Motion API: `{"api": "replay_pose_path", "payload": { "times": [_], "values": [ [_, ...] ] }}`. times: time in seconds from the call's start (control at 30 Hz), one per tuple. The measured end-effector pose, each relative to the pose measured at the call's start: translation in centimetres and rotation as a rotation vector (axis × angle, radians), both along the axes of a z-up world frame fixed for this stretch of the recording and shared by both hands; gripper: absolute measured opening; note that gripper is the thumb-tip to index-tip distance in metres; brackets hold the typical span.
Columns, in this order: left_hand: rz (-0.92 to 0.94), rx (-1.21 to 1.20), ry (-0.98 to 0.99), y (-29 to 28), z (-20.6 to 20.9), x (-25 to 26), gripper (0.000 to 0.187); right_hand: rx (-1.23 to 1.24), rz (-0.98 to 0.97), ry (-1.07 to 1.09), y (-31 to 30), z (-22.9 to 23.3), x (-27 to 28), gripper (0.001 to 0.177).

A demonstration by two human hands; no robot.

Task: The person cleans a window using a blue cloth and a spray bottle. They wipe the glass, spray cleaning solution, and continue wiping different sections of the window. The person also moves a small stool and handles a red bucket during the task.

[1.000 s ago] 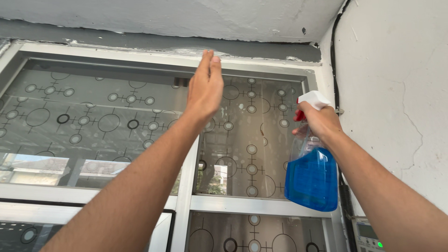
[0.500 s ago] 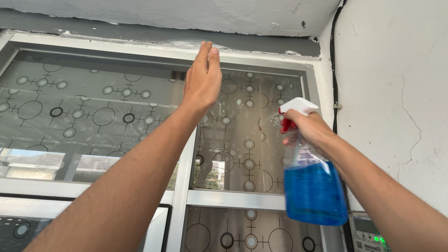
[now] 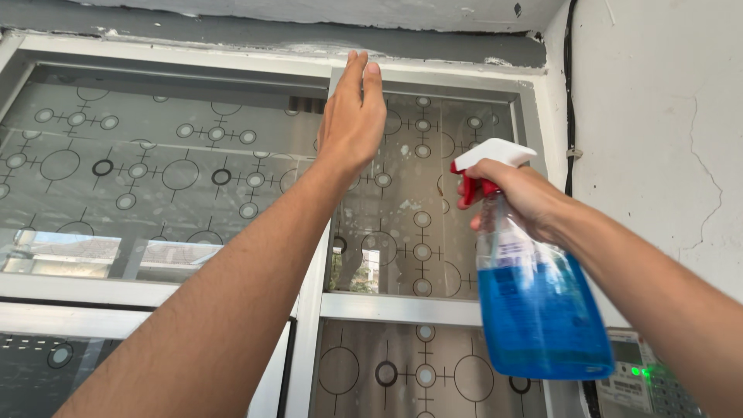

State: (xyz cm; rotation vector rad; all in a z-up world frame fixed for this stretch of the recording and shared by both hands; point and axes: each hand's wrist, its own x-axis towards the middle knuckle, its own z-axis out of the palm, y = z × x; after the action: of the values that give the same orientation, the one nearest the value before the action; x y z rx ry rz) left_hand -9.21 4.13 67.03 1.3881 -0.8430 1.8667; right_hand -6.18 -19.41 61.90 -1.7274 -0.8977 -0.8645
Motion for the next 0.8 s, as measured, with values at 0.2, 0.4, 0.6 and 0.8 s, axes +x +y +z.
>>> {"api": "replay_pose_path", "payload": {
  "times": [0.2,0.4,0.6,0.8],
  "values": [
    [-0.011,-0.019,-0.028,-0.3,0.5,0.5,0.064,0.102,-0.176,0.065,-2.9,-1.1,-1.0,0.033],
    [-0.062,0.002,-0.040,-1.1,0.8,1.1,0.063,0.098,-0.241,0.103,-4.5,-2.8,-2.8,0.028],
    [-0.071,-0.001,-0.037,-2.3,0.7,1.6,0.063,0.058,-0.271,0.172,-3.8,-4.3,-2.9,0.034],
    [-0.080,-0.003,-0.029,-2.5,0.6,2.1,0.062,0.171,-0.385,0.172,-5.7,-3.9,-2.9,0.030]
  ]
}}
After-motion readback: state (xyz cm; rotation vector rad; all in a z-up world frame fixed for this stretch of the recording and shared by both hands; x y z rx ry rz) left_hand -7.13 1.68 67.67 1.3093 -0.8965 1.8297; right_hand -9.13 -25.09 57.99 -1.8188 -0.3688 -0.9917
